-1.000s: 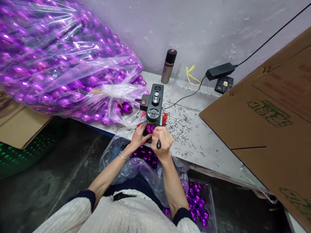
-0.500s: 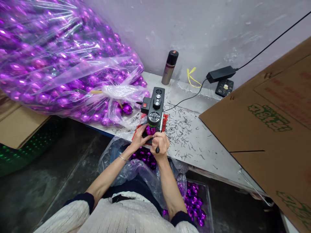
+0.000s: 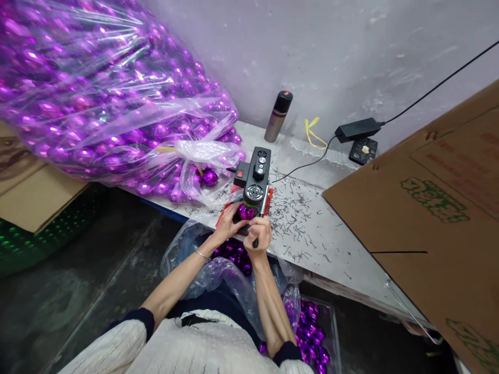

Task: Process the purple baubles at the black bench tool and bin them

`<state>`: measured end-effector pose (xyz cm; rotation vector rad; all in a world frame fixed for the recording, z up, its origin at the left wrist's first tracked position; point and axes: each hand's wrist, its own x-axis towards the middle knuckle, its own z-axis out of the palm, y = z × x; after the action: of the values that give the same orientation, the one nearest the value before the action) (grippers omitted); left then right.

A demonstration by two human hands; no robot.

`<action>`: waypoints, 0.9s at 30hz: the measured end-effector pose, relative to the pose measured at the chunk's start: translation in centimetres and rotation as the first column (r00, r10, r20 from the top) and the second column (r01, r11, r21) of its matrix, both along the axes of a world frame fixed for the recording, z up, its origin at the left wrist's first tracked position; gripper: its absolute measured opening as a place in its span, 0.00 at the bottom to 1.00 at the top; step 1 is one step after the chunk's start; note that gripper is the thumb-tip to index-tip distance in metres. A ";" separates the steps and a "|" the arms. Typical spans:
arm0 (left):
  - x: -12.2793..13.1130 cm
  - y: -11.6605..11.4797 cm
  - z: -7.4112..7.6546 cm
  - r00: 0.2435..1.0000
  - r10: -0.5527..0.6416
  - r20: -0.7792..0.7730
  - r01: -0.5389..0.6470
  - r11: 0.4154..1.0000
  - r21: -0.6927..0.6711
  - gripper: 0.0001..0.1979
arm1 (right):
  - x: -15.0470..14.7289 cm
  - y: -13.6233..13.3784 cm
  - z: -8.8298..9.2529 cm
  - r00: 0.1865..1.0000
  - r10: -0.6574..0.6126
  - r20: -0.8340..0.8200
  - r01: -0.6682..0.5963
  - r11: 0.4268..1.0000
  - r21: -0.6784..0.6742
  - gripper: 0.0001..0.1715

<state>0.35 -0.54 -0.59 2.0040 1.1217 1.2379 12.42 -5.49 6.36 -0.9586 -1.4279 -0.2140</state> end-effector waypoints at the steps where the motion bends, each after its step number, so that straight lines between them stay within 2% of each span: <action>1: 0.1 0.1 0.0 1.000 -0.002 -0.001 0.002 1.000 -0.002 0.30 | 0.0 0.0 0.7 0.999 -0.002 -0.037 0.001 1.000 -0.014 0.17; 5: -0.1 -0.8 -0.2 1.000 -0.005 -0.021 0.005 1.000 0.017 0.32 | 0.1 0.0 4.6 0.995 0.005 -0.097 -0.013 0.997 -0.081 0.18; 8: -1.4 -3.5 -0.3 0.997 -0.043 -0.071 0.049 0.994 0.097 0.33 | 0.2 0.0 6.7 0.991 0.007 -0.131 -0.024 0.992 -0.127 0.19; 11: -3.5 -6.1 0.0 0.984 -0.062 -0.165 0.088 0.984 0.158 0.46 | 0.1 -0.3 6.4 0.995 0.014 -0.096 -0.025 0.992 -0.120 0.18; 13: -4.9 -6.0 0.8 0.979 0.003 -0.203 0.033 0.984 0.176 0.52 | 0.0 -0.5 5.4 0.998 0.002 -0.067 -0.010 0.993 -0.114 0.17; 14: -5.5 -5.2 1.5 0.974 0.067 -0.218 -0.028 0.984 0.178 0.50 | 0.0 -0.6 4.9 0.998 -0.008 -0.058 0.001 0.993 -0.115 0.17; 16: -6.3 -2.0 3.2 0.935 0.233 -0.268 -0.198 0.968 0.152 0.37 | 0.1 -0.7 4.1 0.999 -0.015 -0.048 0.009 0.993 -0.118 0.17; 17: -6.5 0.0 4.1 0.893 0.325 -0.310 -0.304 0.946 0.116 0.31 | 0.1 -0.8 3.9 0.999 -0.011 -0.043 0.005 0.993 -0.120 0.17; 19: -6.6 4.3 6.1 0.784 0.432 -0.445 -0.475 0.880 0.016 0.27 | 0.1 -0.8 3.8 0.999 0.006 -0.039 -0.011 0.993 -0.120 0.17; 21: -6.5 7.8 7.8 0.680 0.426 -0.597 -0.567 0.821 -0.062 0.27 | 0.2 -0.8 4.0 0.999 0.016 -0.039 -0.020 0.993 -0.117 0.16; 23: -6.4 9.9 8.8 0.633 0.357 -0.687 -0.595 0.792 -0.137 0.26 | 0.2 -0.8 4.2 0.999 0.021 -0.036 -0.025 0.993 -0.113 0.16; 25: -6.5 10.5 9.1 0.664 0.313 -0.680 -0.578 0.791 -0.200 0.25 | 0.2 -0.8 4.3 0.999 0.031 -0.028 -0.034 0.994 -0.108 0.15; 27: -6.7 9.8 8.9 0.760 0.321 -0.565 -0.524 0.818 -0.239 0.26 | 0.2 -0.8 4.5 0.999 0.038 -0.018 -0.040 0.993 -0.107 0.15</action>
<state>-6.40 9.27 8.26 1.8486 2.0101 0.5889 12.61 -6.26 10.82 -1.0170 -1.4536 -0.1008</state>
